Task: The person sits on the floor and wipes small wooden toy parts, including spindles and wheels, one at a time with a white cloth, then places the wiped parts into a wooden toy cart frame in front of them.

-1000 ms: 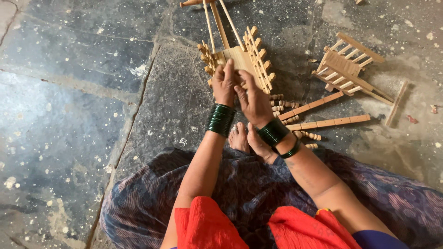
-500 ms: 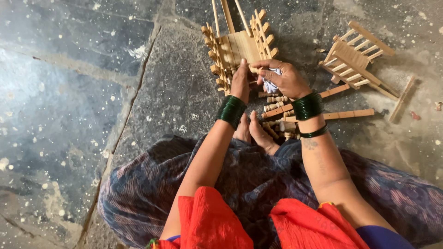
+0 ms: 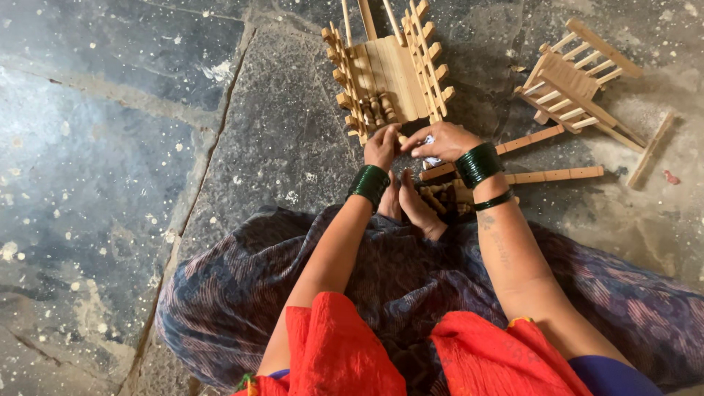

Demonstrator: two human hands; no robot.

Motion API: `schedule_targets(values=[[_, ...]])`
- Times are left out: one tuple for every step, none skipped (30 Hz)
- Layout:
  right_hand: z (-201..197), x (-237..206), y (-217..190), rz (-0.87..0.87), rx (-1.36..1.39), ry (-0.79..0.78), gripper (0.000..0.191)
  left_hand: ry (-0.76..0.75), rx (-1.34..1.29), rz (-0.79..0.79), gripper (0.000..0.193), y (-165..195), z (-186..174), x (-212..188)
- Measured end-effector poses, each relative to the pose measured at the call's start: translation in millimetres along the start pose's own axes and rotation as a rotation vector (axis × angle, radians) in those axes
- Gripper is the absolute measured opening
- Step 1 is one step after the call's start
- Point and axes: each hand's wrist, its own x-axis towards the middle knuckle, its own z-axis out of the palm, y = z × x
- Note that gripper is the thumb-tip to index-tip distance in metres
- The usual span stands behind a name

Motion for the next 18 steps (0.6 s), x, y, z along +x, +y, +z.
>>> schedule_targets(values=[[0, 0, 4, -0.036, -0.010, -0.017, 0.029, -0.008, -0.015, -0.001, 0.039, -2, 1, -4], [-1, 0, 7, -0.072, -0.019, -0.035, 0.029, 0.024, 0.085, 0.011, 0.040, -4, 1, -8], [-1, 1, 10, -0.044, -0.032, -0.017, 0.029, 0.055, 0.184, 0.023, 0.041, -5, 2, -12], [-2, 1, 11, -0.017, -0.045, 0.001, 0.028, 0.087, 0.284, 0.037, 0.043, -6, 2, -15], [-3, 1, 13, 0.010, -0.059, 0.018, 0.028, 0.087, 0.331, -0.024, 0.043, -9, 3, -18], [-2, 2, 13, 0.055, -0.077, 0.064, 0.026, 0.087, 0.380, -0.084, 0.044, -11, 5, -20], [-1, 3, 14, 0.099, -0.094, 0.110, 0.024, 0.087, 0.427, -0.145, 0.045, -15, 7, -22], [1, 5, 14, 0.143, -0.113, 0.157, 0.022, 0.077, 0.477, -0.034, 0.044, -20, 8, -24], [4, 9, 13, 0.147, -0.146, 0.233, 0.022, 0.064, 0.527, 0.079, 0.042, -24, 9, -25], [8, 13, 13, 0.152, -0.178, 0.307, 0.021, 0.050, 0.574, 0.190, 0.041, -30, 9, -26], [14, 17, 13, 0.159, -0.210, 0.380, 0.020, 0.020, 0.601, 0.186, 0.039, -34, 7, -25], [20, 23, 12, 0.143, -0.225, 0.431, 0.019, -0.010, 0.628, 0.183, 0.036, -37, 5, -24], [25, 30, 10, 0.126, -0.240, 0.482, 0.018, -0.040, 0.655, 0.180, 0.034, -40, 3, -24], [31, 37, 9, 0.108, -0.255, 0.533, 0.018, -0.060, 0.646, 0.181, 0.032, -43, 0, -24], [33, 43, 7, 0.088, -0.271, 0.569, 0.018, -0.078, 0.638, 0.182, 0.030, -45, -2, -24], [35, 50, 5, 0.068, -0.286, 0.605, 0.018, -0.096, 0.630, 0.183, 0.028, -47, -3, -24], [36, 55, 4, 0.046, -0.302, 0.641, 0.019, -0.109, 0.639, 0.213, 0.026, -47, -3, -25], [37, 58, 4, -0.027, -0.318, 0.712, 0.018, -0.122, 0.648, 0.243, 0.025, -48, -3, -26]])
